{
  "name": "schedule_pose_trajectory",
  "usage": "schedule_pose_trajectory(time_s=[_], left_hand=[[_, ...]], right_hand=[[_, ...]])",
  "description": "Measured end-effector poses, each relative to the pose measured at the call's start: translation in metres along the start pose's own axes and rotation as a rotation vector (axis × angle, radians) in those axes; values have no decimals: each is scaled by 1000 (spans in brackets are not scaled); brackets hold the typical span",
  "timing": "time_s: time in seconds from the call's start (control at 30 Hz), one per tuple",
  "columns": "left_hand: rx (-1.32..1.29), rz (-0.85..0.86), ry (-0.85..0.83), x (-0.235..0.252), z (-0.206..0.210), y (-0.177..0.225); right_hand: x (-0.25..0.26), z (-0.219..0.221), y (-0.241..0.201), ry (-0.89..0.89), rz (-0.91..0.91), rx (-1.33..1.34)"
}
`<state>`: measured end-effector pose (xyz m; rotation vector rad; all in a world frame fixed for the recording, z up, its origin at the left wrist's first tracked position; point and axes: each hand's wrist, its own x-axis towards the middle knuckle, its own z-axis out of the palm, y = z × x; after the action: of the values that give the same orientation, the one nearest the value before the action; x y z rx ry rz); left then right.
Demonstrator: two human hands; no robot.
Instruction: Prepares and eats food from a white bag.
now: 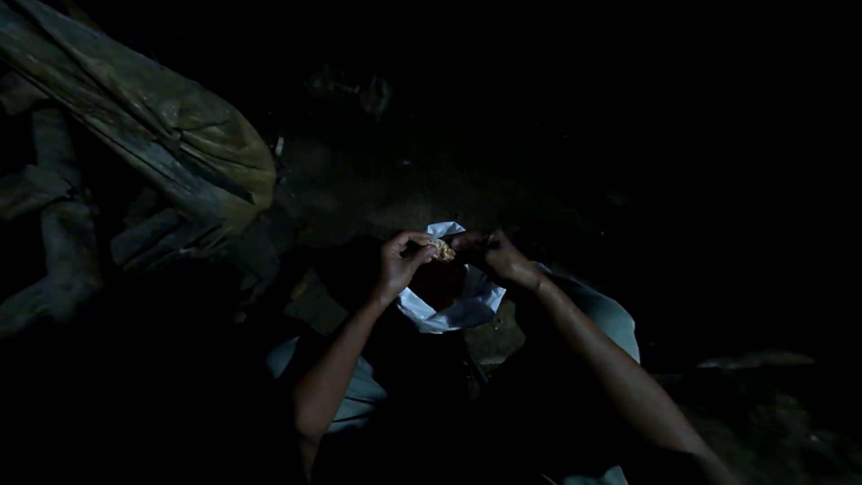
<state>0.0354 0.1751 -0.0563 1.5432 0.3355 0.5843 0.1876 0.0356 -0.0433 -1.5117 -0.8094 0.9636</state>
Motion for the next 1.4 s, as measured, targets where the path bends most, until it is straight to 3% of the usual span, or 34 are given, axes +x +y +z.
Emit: schedule_pose_trajectory(time_s=[0.17, 0.4, 0.57, 0.7, 0.87, 1.13, 1.4], left_hand=[[40, 5, -76, -3, -4, 2], [-166, -247, 13, 4, -3, 6], [-161, -234, 16, 4, -3, 4], [-17, -120, -61, -2, -6, 3], [-43, -3, -17, 4, 1, -7], [-145, -171, 0, 7, -3, -6], [-174, -261, 80, 8, -1, 1]], right_hand=[[0, 5, -3, 72, 56, 15], [-3, 2, -15, -6, 119, 89], [-3, -5, -12, -75, 103, 51], [-3, 0, -10, -36, 101, 41], [-2, -2, -2, -38, 39, 84], [-1, -2, -11, -29, 150, 66], [-3, -6, -7, -81, 30, -30]])
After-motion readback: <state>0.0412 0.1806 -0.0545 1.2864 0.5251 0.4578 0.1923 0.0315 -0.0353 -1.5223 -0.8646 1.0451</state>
